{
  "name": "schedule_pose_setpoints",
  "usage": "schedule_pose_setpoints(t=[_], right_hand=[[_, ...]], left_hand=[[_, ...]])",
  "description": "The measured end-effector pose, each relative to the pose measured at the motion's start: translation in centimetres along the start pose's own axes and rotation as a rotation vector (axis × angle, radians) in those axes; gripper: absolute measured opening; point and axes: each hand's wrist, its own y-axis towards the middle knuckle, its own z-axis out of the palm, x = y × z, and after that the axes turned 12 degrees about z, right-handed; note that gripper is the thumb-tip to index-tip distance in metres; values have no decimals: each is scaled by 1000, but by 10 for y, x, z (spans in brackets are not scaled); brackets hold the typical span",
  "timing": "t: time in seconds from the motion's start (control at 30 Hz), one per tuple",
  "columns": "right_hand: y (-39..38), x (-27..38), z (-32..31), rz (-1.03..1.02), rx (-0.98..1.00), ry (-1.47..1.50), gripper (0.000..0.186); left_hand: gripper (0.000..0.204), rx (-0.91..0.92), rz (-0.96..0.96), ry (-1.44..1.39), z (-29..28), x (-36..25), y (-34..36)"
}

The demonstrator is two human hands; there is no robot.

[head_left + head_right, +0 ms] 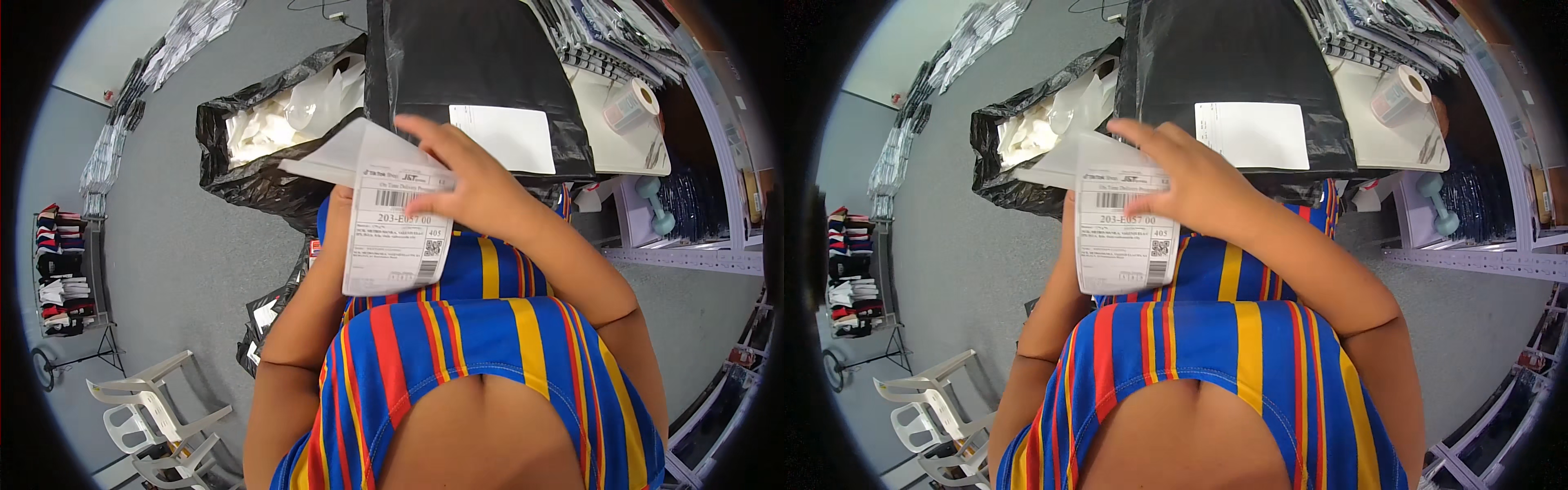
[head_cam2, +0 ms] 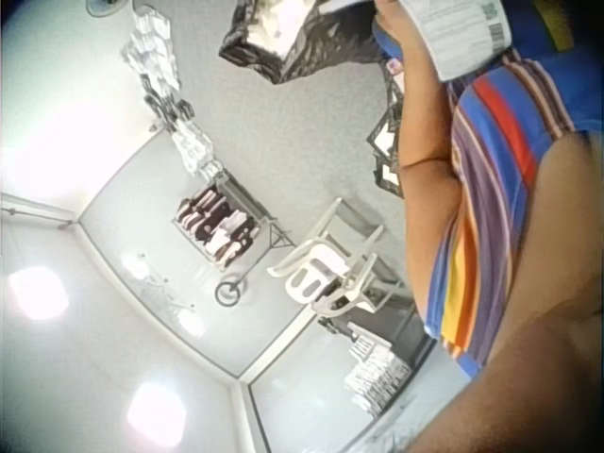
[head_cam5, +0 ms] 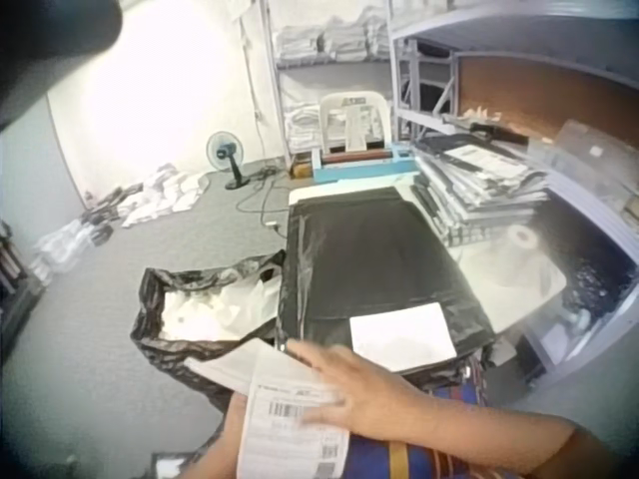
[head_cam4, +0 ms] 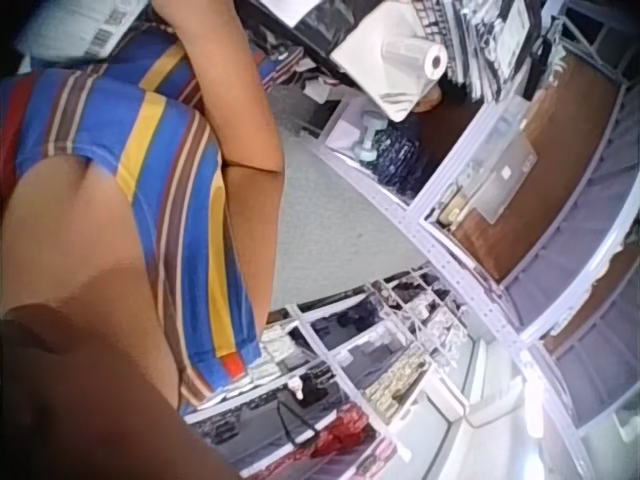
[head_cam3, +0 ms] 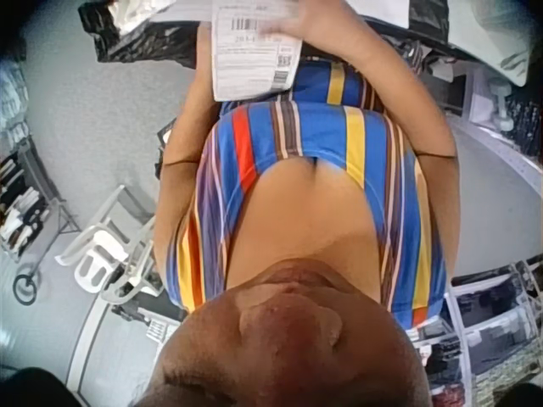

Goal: The person packs folded clothes into black shipping bags, seals them, and affixes shipping labels. They repeat this process for multiple items, including blue and white garments, placing each sealed package aside on the table.

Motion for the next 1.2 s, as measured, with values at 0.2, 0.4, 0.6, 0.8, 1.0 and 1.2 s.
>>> schedule_pose_setpoints(t=[0.2, 0.4, 0.6, 0.8, 1.0, 1.2], right_hand=[[0, 0, -6, 283, 169, 132, 70], [6, -4, -13, 330, 46, 273, 69], [3, -14, -52, 504, -154, -184, 52], [-62, -100, -196, 338, -746, 513, 24], [-88, -108, -208, 215, -761, 665, 26], [-85, -109, -198, 154, -757, 754, 26]], left_hand=[[28, 95, 23, 68, -2, 13, -6], [33, 61, 90, 67, 6, 5, -3], [18, 13, 257, 656, -34, -15, 8], [21, -543, 675, 1036, -147, -132, 61], [72, -58, -95, 2479, -166, -123, 92], [49, 742, 817, 1687, 40, 3, 63]])
